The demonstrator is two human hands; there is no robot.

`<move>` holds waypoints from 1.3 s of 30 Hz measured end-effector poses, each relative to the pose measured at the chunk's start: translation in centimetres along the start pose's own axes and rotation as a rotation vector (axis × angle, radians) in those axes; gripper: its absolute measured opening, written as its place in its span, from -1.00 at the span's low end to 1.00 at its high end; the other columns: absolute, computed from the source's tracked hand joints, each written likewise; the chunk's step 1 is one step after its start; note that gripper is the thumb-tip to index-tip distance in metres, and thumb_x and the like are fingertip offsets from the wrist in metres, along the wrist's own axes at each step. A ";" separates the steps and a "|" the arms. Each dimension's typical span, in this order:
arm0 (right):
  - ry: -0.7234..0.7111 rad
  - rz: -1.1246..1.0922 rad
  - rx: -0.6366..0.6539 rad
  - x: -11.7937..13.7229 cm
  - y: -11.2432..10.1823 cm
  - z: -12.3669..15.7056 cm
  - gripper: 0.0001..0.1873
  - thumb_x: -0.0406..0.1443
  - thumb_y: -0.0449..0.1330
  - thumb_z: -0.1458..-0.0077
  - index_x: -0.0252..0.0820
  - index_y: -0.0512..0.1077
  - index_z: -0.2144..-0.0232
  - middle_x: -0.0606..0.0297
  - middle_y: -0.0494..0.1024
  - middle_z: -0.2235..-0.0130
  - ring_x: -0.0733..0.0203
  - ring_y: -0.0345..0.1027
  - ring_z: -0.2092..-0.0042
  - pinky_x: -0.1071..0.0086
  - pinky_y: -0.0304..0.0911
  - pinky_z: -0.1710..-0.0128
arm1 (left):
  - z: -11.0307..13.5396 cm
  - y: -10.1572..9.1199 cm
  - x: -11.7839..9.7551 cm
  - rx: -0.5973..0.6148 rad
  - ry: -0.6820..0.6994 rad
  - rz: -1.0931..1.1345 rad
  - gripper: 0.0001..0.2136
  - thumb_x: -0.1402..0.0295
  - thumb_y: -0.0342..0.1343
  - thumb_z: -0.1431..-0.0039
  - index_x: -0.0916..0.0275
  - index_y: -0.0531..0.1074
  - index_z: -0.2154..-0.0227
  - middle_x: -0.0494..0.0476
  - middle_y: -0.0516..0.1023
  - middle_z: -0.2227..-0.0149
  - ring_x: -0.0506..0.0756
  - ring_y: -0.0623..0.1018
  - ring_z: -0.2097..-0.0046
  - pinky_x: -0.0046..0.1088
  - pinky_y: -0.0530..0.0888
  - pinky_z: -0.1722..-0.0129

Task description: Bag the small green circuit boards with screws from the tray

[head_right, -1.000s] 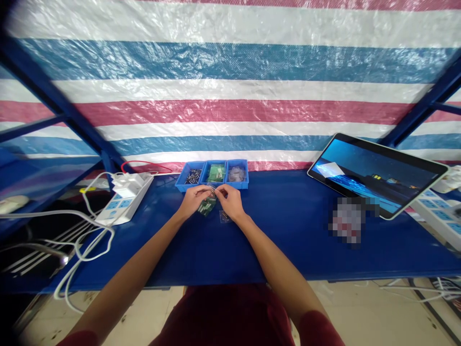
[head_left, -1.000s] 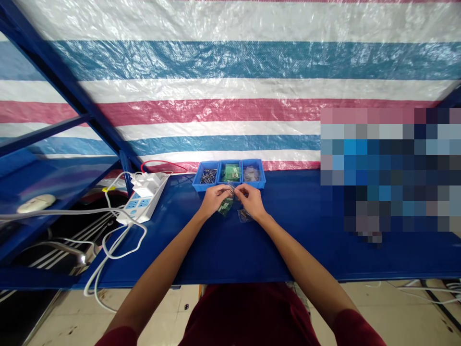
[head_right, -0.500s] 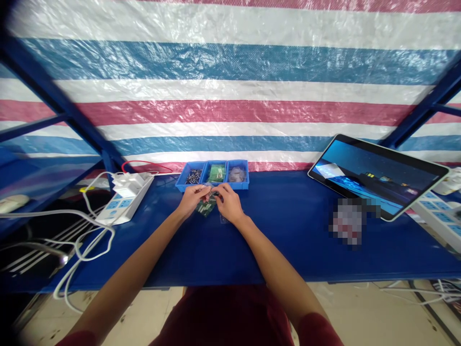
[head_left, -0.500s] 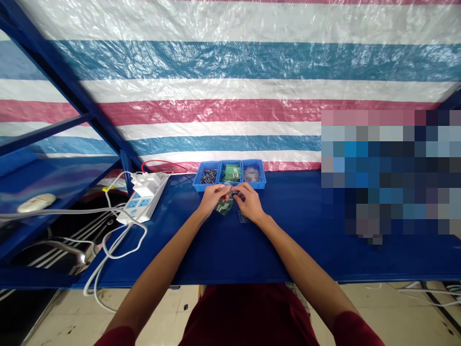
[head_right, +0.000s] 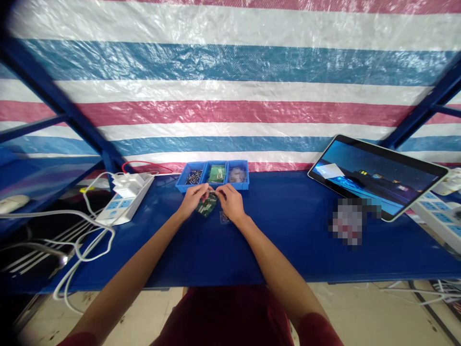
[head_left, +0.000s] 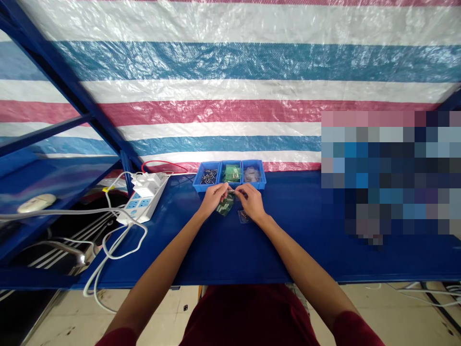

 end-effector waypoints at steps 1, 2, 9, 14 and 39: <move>0.017 0.002 -0.007 -0.1 -0.1 0.0 -0.76 -0.21 0.04 -0.21 -0.16 0.46 0.34 0.23 0.50 0.30 0.25 0.36 0.32 0.42 0.27 0.29 | 0.0 -0.4 -0.5 -0.050 0.062 -0.101 -0.57 -0.02 0.01 -0.15 0.28 0.46 0.51 0.04 0.37 0.55 -0.01 0.37 0.49 -0.48 0.33 0.48; 0.033 0.000 -0.012 -0.2 -0.1 -0.1 -0.76 -0.20 0.04 -0.20 -0.17 0.47 0.34 0.23 0.51 0.31 0.24 0.36 0.33 0.42 0.27 0.29 | 0.1 -0.8 -0.9 -0.089 0.116 -0.181 -0.54 -0.02 -0.03 -0.18 0.29 0.46 0.55 0.07 0.41 0.50 0.01 0.39 0.46 -0.48 0.35 0.45; 0.111 -0.118 -0.029 -0.7 -0.2 -0.1 -0.77 -0.20 0.06 -0.16 -0.19 0.47 0.35 0.26 0.54 0.39 0.24 0.40 0.39 0.40 0.30 0.31 | 0.1 -0.6 -0.6 -0.052 0.162 -0.197 -0.71 0.11 0.13 -0.10 0.26 0.52 0.34 0.13 0.57 0.28 0.11 0.53 0.21 -0.44 0.44 0.28; 0.119 -0.137 -0.029 -0.7 -0.4 -0.1 -0.75 -0.23 0.03 -0.17 -0.19 0.48 0.27 0.27 0.54 0.39 0.26 0.39 0.44 0.40 0.31 0.34 | -0.1 -0.4 0.2 -0.025 0.092 -0.058 -0.72 0.17 0.23 0.01 0.28 0.50 0.33 0.15 0.58 0.29 0.11 0.55 0.26 -0.42 0.46 0.26; 0.062 -0.029 0.004 0.1 -0.4 0.0 -0.71 -0.16 0.03 -0.20 -0.18 0.49 0.33 0.24 0.53 0.34 0.24 0.36 0.36 0.40 0.28 0.28 | 0.3 -0.4 -1.5 -0.016 0.218 -0.157 -0.72 0.11 0.21 -0.03 0.25 0.52 0.40 0.10 0.43 0.33 0.04 0.45 0.33 -0.48 0.40 0.38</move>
Point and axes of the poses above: each hand's wrist, its own z-axis away from the middle knuckle, its own y-axis out of the palm, x = y × z, the point moved 8 cm from there along -z, towards the middle knuckle
